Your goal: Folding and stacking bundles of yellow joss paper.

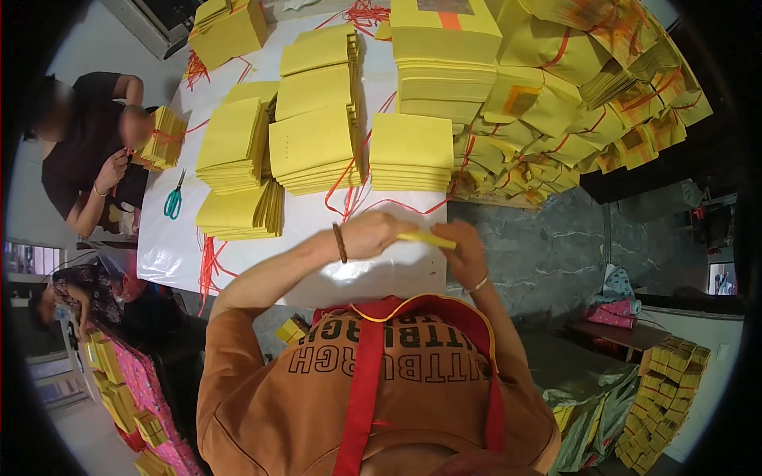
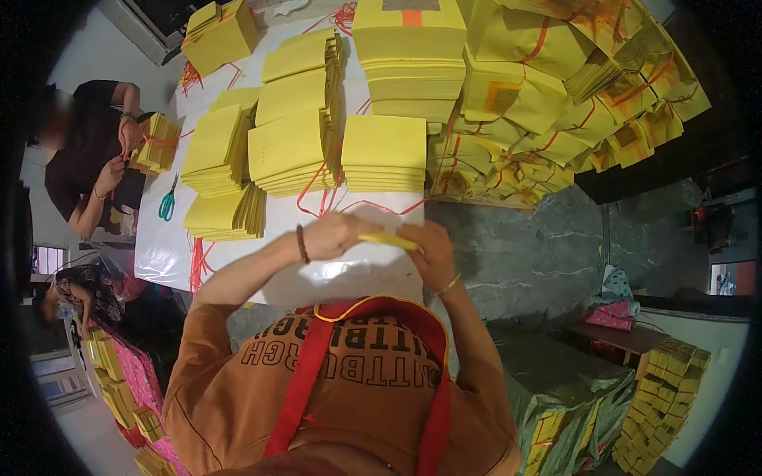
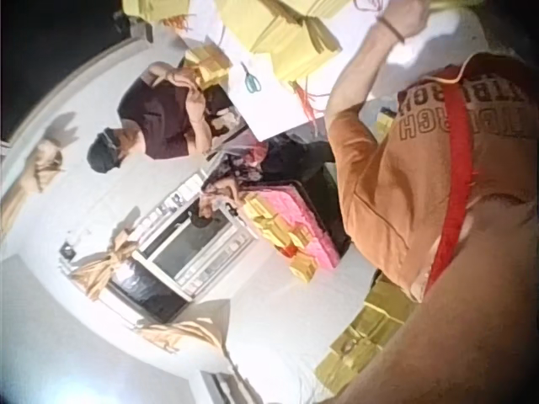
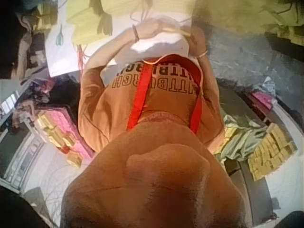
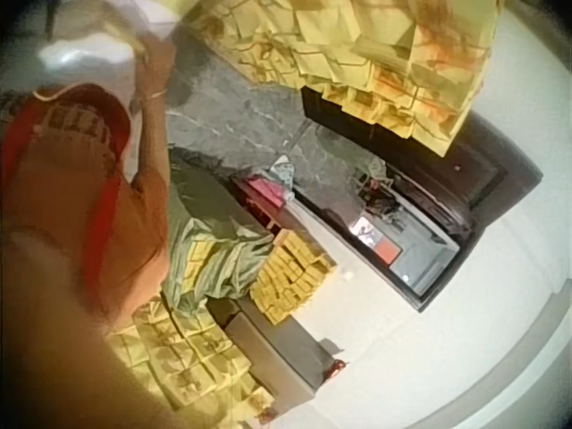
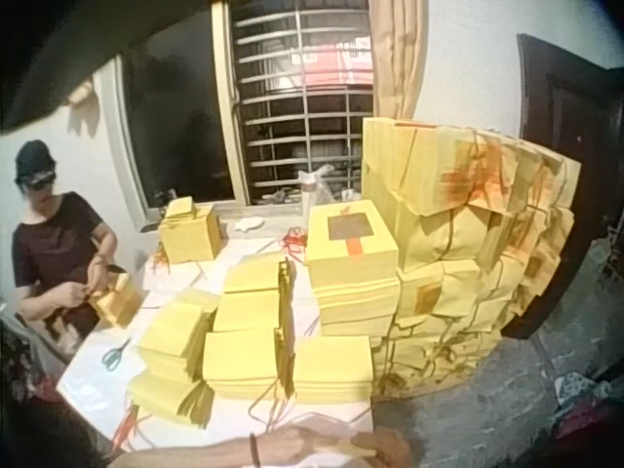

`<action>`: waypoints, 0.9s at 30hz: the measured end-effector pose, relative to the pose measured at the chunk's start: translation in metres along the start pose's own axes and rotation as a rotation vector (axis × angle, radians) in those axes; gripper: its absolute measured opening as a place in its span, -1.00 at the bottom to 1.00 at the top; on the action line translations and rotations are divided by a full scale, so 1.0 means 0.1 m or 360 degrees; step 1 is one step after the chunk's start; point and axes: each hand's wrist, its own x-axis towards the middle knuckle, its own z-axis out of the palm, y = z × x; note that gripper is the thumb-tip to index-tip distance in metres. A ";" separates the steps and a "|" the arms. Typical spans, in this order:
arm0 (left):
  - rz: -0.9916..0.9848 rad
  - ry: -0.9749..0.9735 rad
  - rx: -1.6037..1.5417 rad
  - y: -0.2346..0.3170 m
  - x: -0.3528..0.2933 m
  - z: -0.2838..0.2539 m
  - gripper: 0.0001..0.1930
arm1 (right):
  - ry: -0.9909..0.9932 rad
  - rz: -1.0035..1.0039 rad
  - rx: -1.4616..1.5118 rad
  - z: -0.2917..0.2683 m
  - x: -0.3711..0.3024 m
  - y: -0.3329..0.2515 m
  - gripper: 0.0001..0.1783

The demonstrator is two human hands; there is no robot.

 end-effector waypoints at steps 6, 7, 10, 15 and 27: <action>0.0152 0.0506 0.0546 -0.16 0.39 -0.36 -0.56 | 0.0383 -0.0297 -0.0585 -0.25 0.86 0.18 -0.56; 0.0226 0.0718 0.0802 -0.24 0.49 -0.36 -0.54 | 0.0381 -0.0290 -0.0585 -0.24 0.95 0.28 -0.56; 0.0295 0.0934 0.1133 -0.56 0.73 -0.29 -0.52 | 0.0461 -0.0179 -0.0542 -0.15 1.11 0.57 -0.49; 0.0137 0.0826 0.1181 -0.96 0.88 -0.10 -0.52 | 0.0222 -0.0029 -0.0714 0.04 1.12 0.84 -0.57; -0.0046 0.0442 0.0924 -1.22 0.74 0.37 -0.46 | -0.0061 0.0020 -0.0875 0.46 0.91 0.98 -0.54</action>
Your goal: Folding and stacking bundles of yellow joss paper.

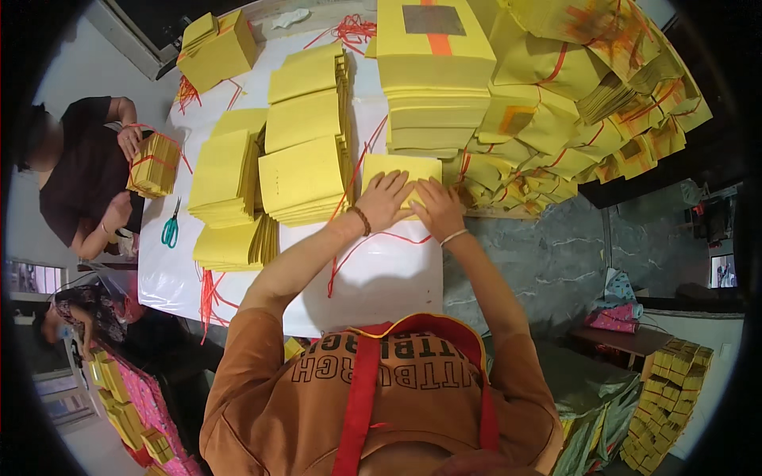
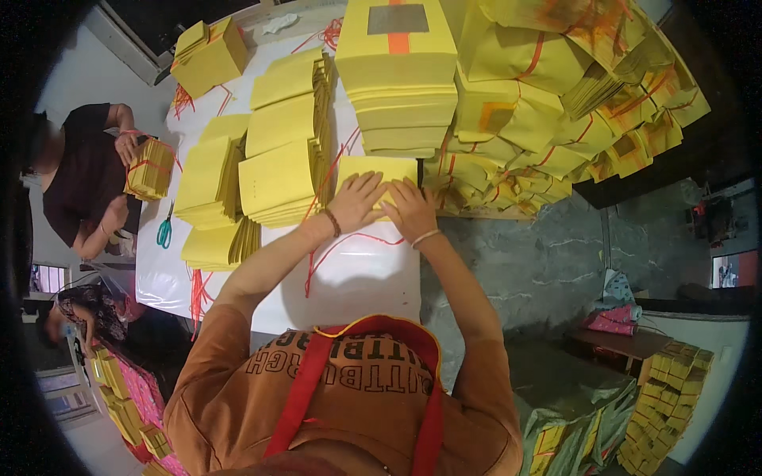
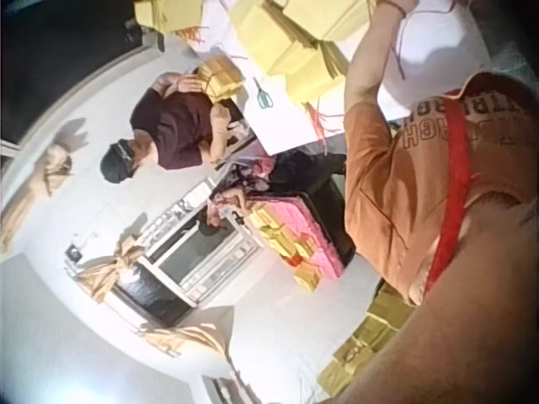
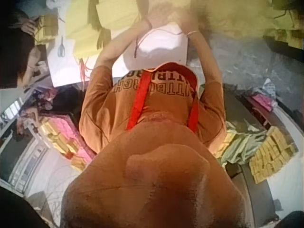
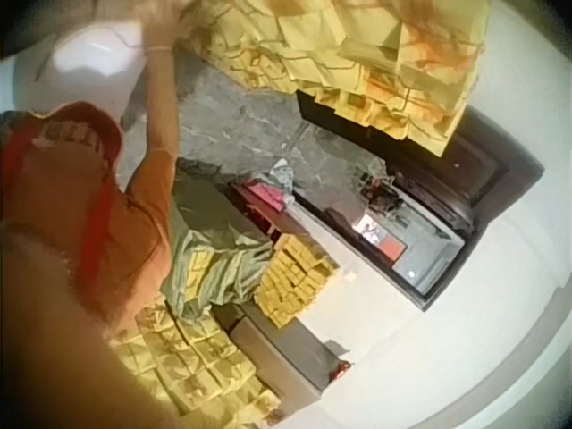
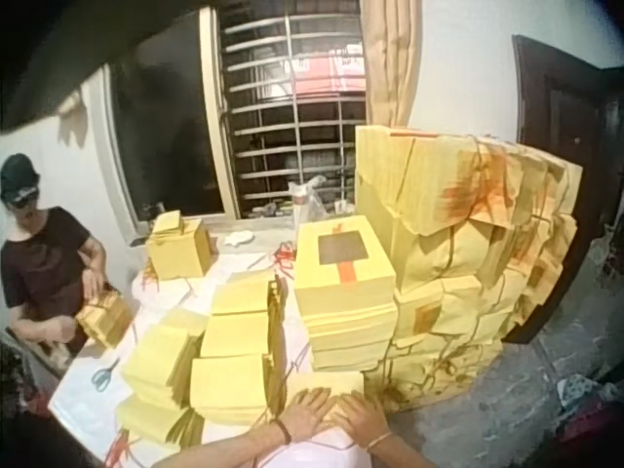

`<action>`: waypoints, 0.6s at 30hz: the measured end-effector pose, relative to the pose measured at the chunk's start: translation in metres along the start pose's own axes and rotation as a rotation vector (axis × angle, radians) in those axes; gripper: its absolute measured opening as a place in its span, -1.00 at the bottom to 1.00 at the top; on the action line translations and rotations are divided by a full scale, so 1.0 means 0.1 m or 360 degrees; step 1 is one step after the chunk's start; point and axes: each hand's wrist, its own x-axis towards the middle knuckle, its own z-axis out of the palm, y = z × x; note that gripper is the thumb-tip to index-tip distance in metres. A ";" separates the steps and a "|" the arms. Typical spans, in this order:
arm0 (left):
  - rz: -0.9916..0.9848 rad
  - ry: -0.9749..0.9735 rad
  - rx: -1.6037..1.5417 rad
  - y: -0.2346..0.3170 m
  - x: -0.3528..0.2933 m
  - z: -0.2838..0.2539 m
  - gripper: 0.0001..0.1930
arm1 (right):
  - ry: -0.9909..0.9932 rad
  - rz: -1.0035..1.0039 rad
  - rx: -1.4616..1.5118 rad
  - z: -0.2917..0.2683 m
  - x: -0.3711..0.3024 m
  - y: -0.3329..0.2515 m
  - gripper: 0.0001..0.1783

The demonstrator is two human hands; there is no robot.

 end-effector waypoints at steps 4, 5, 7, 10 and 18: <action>-0.0055 -0.0057 0.0091 0.04 -0.03 0.04 -0.39 | -0.0187 0.0060 -0.0055 0.04 -0.06 -0.01 -0.46; -0.0027 -0.0045 0.0122 0.03 0.00 0.03 -0.38 | -0.0182 0.0069 -0.0080 0.01 -0.03 -0.01 -0.46; -0.0050 -0.0056 0.0135 0.05 0.02 0.03 -0.38 | -0.0141 0.0077 0.0017 0.08 -0.09 0.05 -0.46; -0.0056 -0.0032 -0.0008 0.01 0.03 0.00 -0.41 | -0.0208 0.0139 0.0137 0.02 -0.04 0.07 -0.48; -0.0044 -0.0086 -0.0622 0.08 0.56 -1.14 -0.67 | -0.0484 0.0273 0.0083 -0.26 0.20 0.16 -0.58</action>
